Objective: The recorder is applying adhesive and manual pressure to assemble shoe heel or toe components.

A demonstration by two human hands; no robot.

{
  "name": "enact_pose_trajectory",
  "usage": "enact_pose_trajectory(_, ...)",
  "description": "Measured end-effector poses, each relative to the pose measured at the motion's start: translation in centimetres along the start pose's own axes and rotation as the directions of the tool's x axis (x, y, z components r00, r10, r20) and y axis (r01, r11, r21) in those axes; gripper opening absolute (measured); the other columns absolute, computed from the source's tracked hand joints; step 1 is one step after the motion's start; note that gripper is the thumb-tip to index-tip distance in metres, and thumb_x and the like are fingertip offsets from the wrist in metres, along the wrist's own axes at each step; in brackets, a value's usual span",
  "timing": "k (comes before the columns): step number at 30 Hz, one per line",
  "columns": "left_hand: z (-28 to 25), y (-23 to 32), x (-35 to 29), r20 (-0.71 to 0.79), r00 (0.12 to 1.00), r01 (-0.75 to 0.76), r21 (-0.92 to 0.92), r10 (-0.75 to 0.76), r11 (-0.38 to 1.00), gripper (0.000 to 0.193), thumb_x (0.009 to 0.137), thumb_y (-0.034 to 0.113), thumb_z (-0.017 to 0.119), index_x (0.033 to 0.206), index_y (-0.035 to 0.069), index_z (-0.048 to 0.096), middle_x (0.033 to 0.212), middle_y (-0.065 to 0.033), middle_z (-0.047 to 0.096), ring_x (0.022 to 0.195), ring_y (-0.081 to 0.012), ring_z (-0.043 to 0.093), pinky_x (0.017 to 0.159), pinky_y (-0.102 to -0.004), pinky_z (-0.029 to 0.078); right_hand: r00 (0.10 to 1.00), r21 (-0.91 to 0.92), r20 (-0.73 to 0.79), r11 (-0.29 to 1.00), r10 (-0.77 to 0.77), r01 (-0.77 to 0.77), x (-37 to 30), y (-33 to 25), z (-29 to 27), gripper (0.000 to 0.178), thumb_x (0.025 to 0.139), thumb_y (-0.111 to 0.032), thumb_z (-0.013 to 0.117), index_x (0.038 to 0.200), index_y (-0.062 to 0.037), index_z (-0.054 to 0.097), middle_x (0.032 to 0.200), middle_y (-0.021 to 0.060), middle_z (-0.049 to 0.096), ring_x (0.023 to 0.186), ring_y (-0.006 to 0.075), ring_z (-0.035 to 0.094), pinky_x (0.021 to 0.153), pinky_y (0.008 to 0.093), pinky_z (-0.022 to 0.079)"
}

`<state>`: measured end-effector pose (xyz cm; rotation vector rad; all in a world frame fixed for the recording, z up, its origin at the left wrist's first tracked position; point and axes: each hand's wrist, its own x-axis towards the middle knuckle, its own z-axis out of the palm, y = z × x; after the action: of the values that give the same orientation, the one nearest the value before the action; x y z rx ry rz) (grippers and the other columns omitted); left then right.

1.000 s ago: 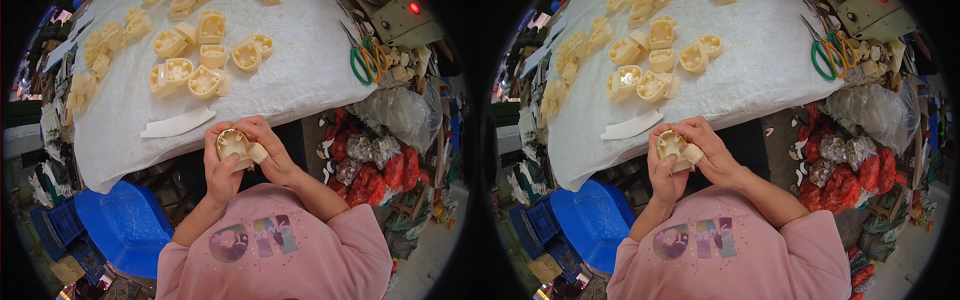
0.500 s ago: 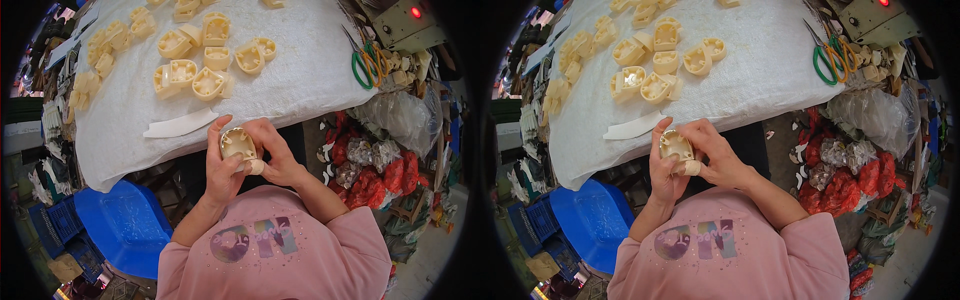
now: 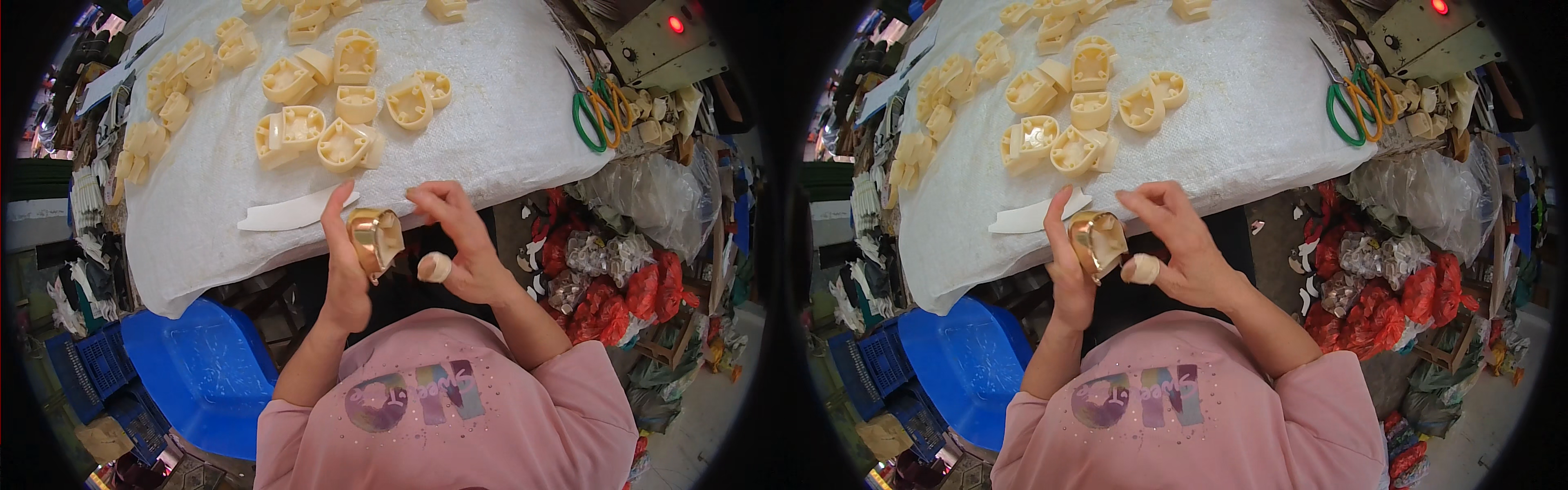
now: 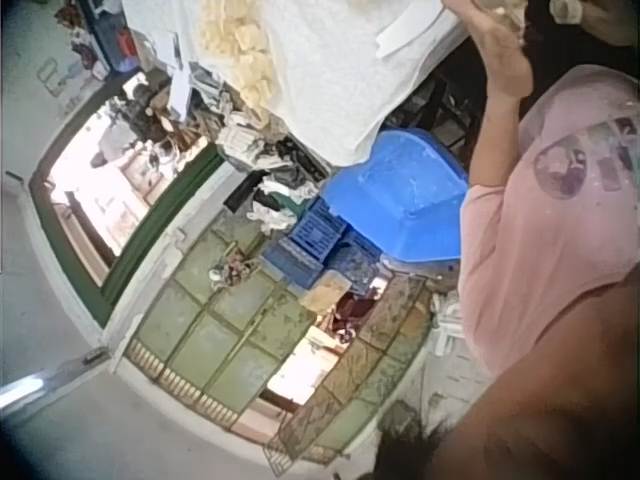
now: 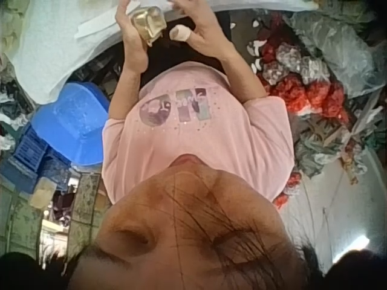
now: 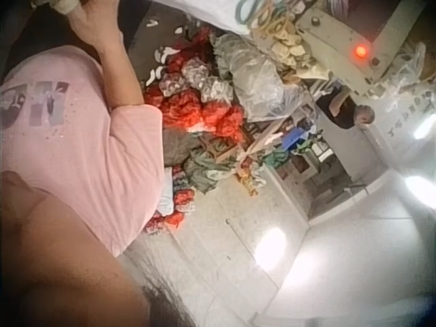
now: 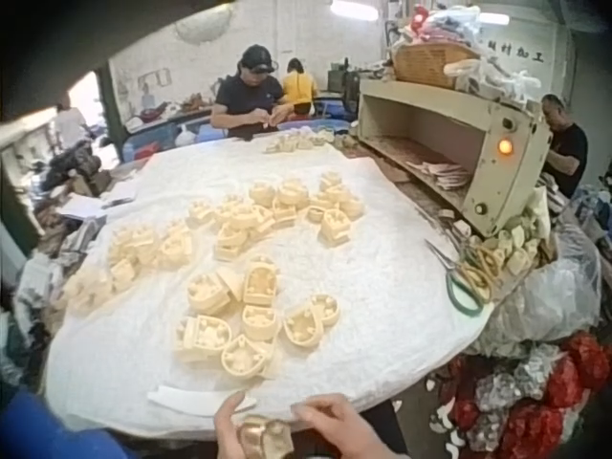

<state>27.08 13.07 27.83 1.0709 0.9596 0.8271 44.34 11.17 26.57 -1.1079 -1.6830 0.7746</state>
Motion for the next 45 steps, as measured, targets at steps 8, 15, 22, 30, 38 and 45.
enact_pose_trajectory(8, -0.6, -0.8, 0.6, 0.201, 0.832, -0.527, 0.579, 0.518, 0.622, 0.087, 0.078, 0.041, 0.07, 0.137, -0.004, 0.024, 0.107, -0.0175, 0.049, 0.091, -0.0281, 0.052, 0.081, -0.0376, 0.044, 0.949, 0.664, 0.072, 0.696, 0.306, -0.274, 0.1, -0.4, 0.8, 0.05, 0.08, -0.015, 0.069, 0.125, -0.0059, 0.049, 0.111, 0.0106, 0.055, 0.086, 0.0179, 0.057, 0.077, 0.0278, 0.048)
enact_pose_trajectory(15, -1.2, 0.4, 0.0, 0.099, 0.919, -0.381, 0.48, 0.383, 0.79, 0.06, 0.063, -0.003, 0.073, 0.118, 0.001, 0.049, 0.106, -0.0082, 0.056, 0.093, -0.0154, 0.058, 0.076, -0.0258, 0.048, 0.986, 0.305, 0.124, 0.941, 0.112, -0.145, 1.1, 1.2, -0.4, 0.028, 0.091, -0.018, 0.055, 0.116, -0.0056, 0.056, 0.106, 0.0074, 0.058, 0.085, 0.0197, 0.054, 0.082, 0.0312, 0.044)
enact_pose_trajectory(22, -0.8, 1.7, 0.1, 0.253, 0.773, -0.567, 0.687, 0.582, 0.455, 0.056, 0.056, -0.006, 0.073, 0.109, 0.002, 0.058, 0.099, -0.0137, 0.06, 0.088, -0.025, 0.062, 0.074, -0.0324, 0.052, 0.788, 0.549, 0.393, 0.566, 0.474, -0.615, 2.5, 1.1, -1.8, 0.018, 0.091, -0.024, 0.057, 0.094, -0.0065, 0.061, 0.077, -0.0031, 0.056, 0.064, 0.0026, 0.046, 0.053, 0.0184, 0.035)
enact_pose_trajectory(30, -0.8, 1.4, -0.2, 0.245, 0.816, -0.541, 0.645, 0.524, 0.54, 0.059, 0.053, -0.003, 0.076, 0.109, 0.003, 0.058, 0.097, -0.0119, 0.058, 0.085, -0.0206, 0.06, 0.069, -0.0272, 0.051, 0.947, -0.056, 0.314, 0.997, 0.063, -0.048, 2.6, 0.8, -2.0, 0.019, 0.088, -0.024, 0.058, 0.09, -0.0044, 0.059, 0.064, 0.0039, 0.057, 0.06, 0.0117, 0.058, 0.053, 0.0287, 0.046)
enact_pose_trajectory(38, 0.0, 0.3, 0.2, 0.108, 0.825, -0.494, 0.612, 0.554, 0.617, 0.054, 0.053, -0.001, 0.077, 0.103, 0.003, 0.056, 0.089, -0.0068, 0.049, 0.077, -0.0158, 0.054, 0.062, -0.0237, 0.049, 0.846, 0.714, 0.364, 0.467, 0.388, -0.522, 0.8, 1.2, -0.9, 0.019, 0.095, -0.018, 0.049, 0.102, -0.0047, 0.061, 0.083, -0.0016, 0.059, 0.064, 0.005, 0.051, 0.053, 0.0219, 0.044)
enact_pose_trajectory(45, 1.1, 0.2, 0.1, 0.144, 0.711, -0.525, 0.76, 0.688, 0.384, 0.061, 0.051, 0.003, 0.079, 0.11, 0.002, 0.061, 0.078, -0.007, 0.05, 0.07, -0.0191, 0.049, 0.058, -0.0268, 0.043, 0.963, 0.159, -0.041, 0.953, 0.266, -0.257, 0.7, 0.2, 1.1, 0.021, 0.093, -0.017, 0.048, 0.103, -0.0022, 0.06, 0.078, 0.0123, 0.064, 0.071, 0.0146, 0.063, 0.063, 0.0296, 0.05)
